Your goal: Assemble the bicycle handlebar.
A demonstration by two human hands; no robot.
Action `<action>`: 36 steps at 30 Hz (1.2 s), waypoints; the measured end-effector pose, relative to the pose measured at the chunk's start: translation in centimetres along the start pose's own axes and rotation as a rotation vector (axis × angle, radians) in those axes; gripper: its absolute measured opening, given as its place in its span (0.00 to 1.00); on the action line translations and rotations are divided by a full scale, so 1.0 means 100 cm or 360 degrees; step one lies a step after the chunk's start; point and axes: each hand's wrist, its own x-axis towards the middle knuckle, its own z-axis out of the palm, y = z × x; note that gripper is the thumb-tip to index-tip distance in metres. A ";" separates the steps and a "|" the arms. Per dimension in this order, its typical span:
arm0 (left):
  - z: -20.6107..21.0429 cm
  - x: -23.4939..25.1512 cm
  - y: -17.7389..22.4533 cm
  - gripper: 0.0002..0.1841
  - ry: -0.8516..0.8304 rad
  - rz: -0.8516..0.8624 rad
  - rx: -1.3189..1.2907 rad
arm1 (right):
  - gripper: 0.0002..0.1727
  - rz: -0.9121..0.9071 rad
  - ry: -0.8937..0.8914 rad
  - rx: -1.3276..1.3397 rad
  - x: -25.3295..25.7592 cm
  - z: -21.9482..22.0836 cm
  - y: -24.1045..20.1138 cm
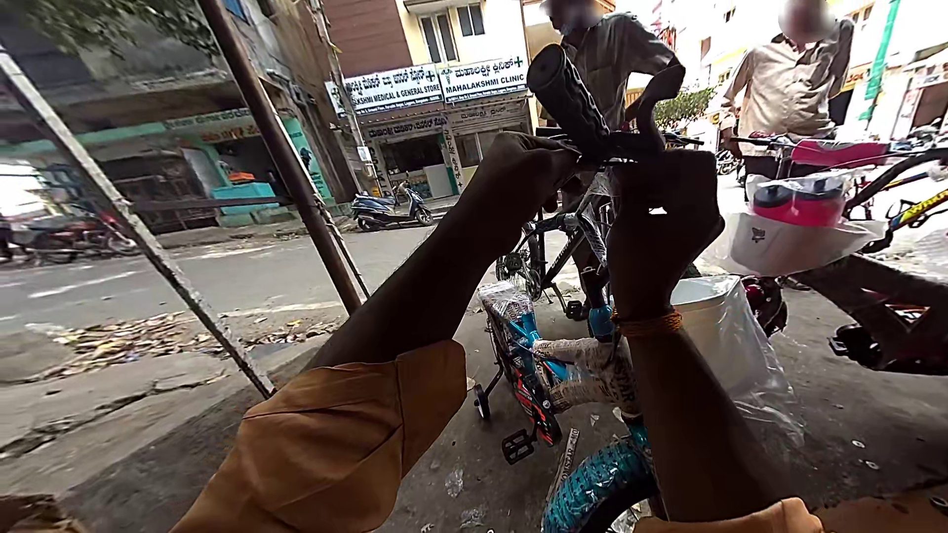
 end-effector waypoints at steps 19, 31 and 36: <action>0.001 0.001 -0.004 0.10 -0.0043 0.0065 -0.0030 | 0.10 0.0069 -0.0601 -0.0563 0.005 -0.035 -0.004; 0.028 0.015 -0.073 0.10 0.0333 0.0848 -0.0158 | 0.12 0.1955 -0.0570 0.0902 0.046 -0.017 -0.056; 0.048 0.015 -0.084 0.12 0.0509 0.0953 -0.0179 | 0.10 0.1561 -0.0554 0.0838 0.035 -0.035 -0.057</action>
